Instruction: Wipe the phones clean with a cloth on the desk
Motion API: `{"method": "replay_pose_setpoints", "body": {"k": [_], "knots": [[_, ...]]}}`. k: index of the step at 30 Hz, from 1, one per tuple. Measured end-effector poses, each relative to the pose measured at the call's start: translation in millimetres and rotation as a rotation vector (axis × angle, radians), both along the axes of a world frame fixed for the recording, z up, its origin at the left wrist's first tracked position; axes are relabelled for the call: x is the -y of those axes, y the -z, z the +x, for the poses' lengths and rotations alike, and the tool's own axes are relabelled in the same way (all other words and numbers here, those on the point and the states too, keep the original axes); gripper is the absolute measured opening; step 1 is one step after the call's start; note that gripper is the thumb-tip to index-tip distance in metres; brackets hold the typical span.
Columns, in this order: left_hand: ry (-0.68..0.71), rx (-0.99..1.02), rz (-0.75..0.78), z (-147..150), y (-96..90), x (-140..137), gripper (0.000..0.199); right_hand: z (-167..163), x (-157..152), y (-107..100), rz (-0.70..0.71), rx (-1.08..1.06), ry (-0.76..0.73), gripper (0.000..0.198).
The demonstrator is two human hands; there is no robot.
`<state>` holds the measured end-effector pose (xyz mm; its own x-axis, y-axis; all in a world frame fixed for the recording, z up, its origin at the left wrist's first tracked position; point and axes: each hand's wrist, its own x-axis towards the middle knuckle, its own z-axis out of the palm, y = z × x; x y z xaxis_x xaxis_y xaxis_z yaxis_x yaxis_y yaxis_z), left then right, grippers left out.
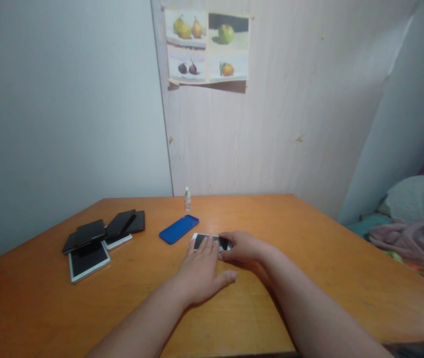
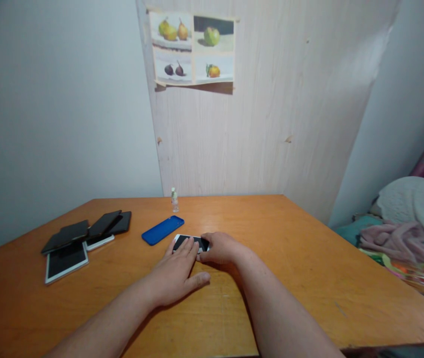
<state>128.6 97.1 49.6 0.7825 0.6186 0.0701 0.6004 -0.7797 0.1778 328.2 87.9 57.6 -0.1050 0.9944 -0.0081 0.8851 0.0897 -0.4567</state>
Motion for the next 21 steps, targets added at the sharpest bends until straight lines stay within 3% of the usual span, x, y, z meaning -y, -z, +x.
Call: {"method": "replay_pose_setpoints", "body": {"k": [5, 9, 15, 21], "knots": [[-0.208, -0.040, 0.067, -3, 4.4, -16, 0.107, 1, -2, 0, -0.019, 0.009, 0.034, 0.059], [-0.260, -0.025, 0.084, -7, 10.6, -27, 0.110, 0, -2, -3, -0.013, 0.047, 0.018, 0.057], [-0.180, -0.020, 0.065, -7, 11.4, -24, 0.111, 1, -2, -1, 0.001, 0.050, 0.009, 0.051], [0.012, 0.001, 0.017, -2, 6.6, -11, 0.099, 1, -1, 2, 0.011, 0.017, 0.004, 0.052]]}}
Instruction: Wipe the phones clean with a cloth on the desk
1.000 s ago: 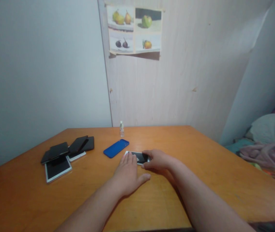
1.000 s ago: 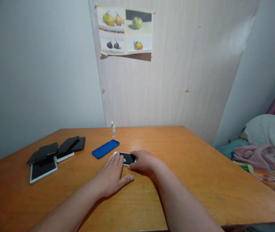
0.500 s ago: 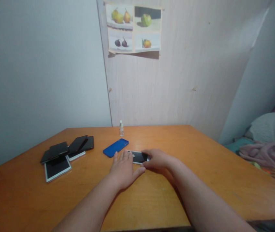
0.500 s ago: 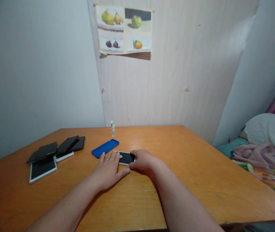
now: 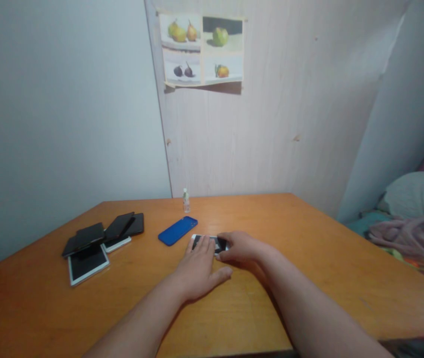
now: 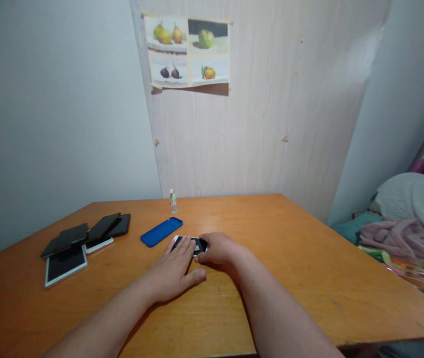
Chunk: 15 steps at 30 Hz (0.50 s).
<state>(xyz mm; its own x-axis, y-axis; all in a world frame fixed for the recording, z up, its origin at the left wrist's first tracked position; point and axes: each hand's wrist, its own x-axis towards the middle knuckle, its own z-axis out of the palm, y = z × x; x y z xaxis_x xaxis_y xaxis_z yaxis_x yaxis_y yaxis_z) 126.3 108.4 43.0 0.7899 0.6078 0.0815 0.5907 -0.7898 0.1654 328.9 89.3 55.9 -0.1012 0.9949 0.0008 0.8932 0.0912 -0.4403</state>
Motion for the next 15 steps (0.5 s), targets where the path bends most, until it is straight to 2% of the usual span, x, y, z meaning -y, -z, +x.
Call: {"method": "replay_pose_setpoints", "body": {"k": [3, 5, 9, 15], "knots": [[0.063, 0.011, -0.001, 1, 0.1, 1, 0.092, -1, 1, -2, 0.000, -0.007, -0.010, 0.049], [0.052, 0.025, 0.021, 2, 1.3, -1, 0.090, -2, 1, -3, -0.001, -0.006, -0.007, 0.045], [-0.077, 0.046, 0.079, 4, 6.0, -13, 0.089, -2, 0, -4, -0.010, 0.010, 0.005, 0.041], [-0.215, 0.052, 0.117, 2, 12.7, -34, 0.089, -2, -1, 0, 0.003, 0.036, 0.008, 0.048]]}}
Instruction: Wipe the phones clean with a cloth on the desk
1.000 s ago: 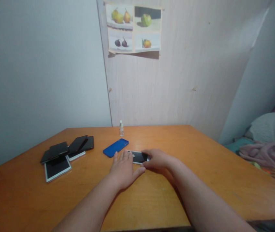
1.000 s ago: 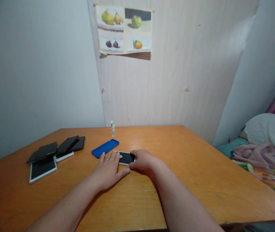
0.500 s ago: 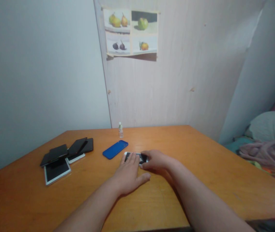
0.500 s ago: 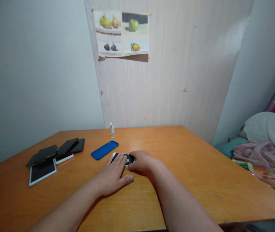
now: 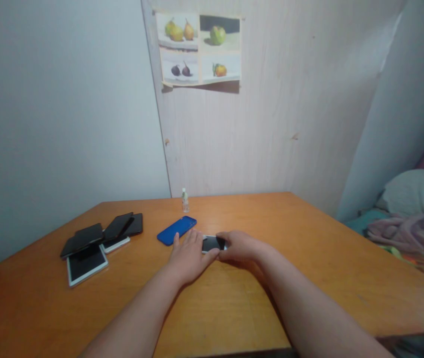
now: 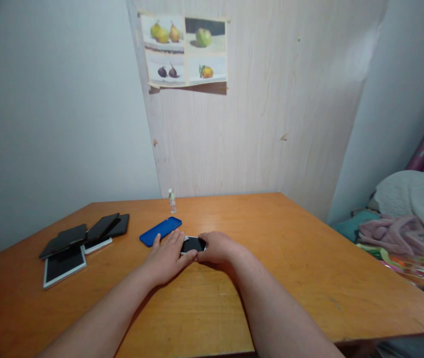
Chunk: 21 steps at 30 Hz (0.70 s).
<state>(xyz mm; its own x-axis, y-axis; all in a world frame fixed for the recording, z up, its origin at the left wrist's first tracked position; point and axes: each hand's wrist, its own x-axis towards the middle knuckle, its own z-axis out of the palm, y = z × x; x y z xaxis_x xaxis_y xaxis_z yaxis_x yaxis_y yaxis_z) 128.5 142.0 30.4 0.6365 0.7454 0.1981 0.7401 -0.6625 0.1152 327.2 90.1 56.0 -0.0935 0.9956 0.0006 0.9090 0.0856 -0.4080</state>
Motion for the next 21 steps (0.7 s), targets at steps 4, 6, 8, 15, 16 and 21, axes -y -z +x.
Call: {"method": "replay_pose_setpoints", "body": {"k": [4, 6, 8, 15, 16, 21], "knots": [[-0.037, 0.002, 0.003, -1, 1.1, -1, 0.090, 1, -1, 2, 0.012, -0.013, -0.001, 0.051], [-0.014, -0.004, -0.003, -2, -0.3, 2, 0.092, 1, -1, 2, 0.014, -0.016, -0.006, 0.050], [0.036, -0.008, -0.015, -3, -3.3, 9, 0.092, 1, -1, 1, 0.009, -0.012, -0.012, 0.048], [0.218, 0.018, -0.028, -1, -12.3, 23, 0.077, 0, -1, -2, -0.013, -0.015, 0.000, 0.044], [0.202, 0.021, -0.026, 0, -11.5, 21, 0.077, 0, -1, -1, -0.009, -0.018, -0.007, 0.044], [0.055, 0.022, 0.001, 4, -3.0, 2, 0.078, 1, -1, 1, 0.011, -0.006, -0.003, 0.047]]}}
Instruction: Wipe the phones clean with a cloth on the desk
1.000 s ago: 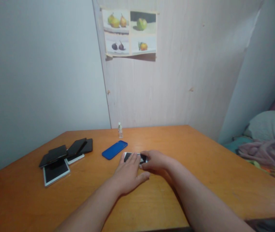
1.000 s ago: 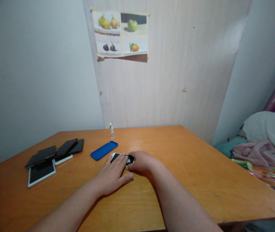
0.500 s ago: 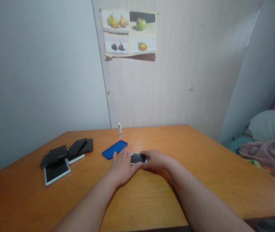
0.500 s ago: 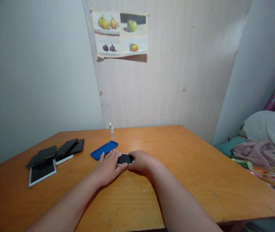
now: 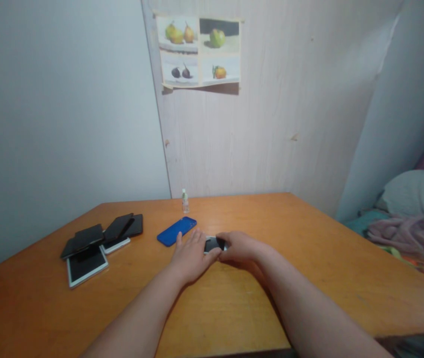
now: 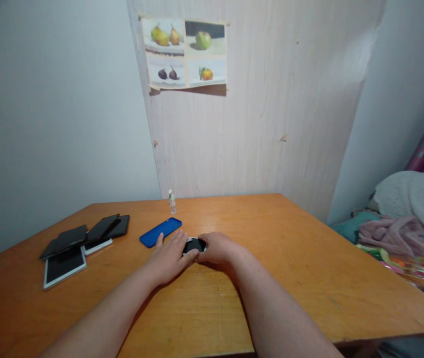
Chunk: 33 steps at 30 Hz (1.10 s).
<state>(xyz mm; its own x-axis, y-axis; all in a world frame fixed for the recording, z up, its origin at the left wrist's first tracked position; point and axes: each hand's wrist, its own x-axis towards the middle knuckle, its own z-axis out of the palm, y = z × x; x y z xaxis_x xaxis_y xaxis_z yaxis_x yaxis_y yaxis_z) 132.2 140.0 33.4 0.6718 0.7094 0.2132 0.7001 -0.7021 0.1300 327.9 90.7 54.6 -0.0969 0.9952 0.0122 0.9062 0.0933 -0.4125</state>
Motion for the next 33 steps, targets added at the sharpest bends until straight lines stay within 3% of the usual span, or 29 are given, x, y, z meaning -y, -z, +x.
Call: {"method": "replay_pose_setpoints", "body": {"k": [8, 14, 21, 29, 33], "knots": [[-0.139, -0.031, 0.011, -1, 3.9, -14, 0.078, 0, 2, -3, -0.003, -0.022, 0.001, 0.059], [-0.031, 0.008, 0.020, -2, 2.4, -1, 0.084, -1, -1, 1, 0.004, 0.000, -0.001, 0.046], [0.169, 0.026, -0.025, 1, -5.4, 14, 0.070, 0, -3, 1, -0.022, -0.039, -0.023, 0.044], [-0.072, 0.033, 0.007, 1, 0.8, -8, 0.073, -2, 1, -1, 0.003, -0.002, 0.001, 0.050], [-0.106, 0.021, 0.015, 0, 2.6, -14, 0.076, -2, 2, -5, -0.011, 0.004, 0.004, 0.055]]}}
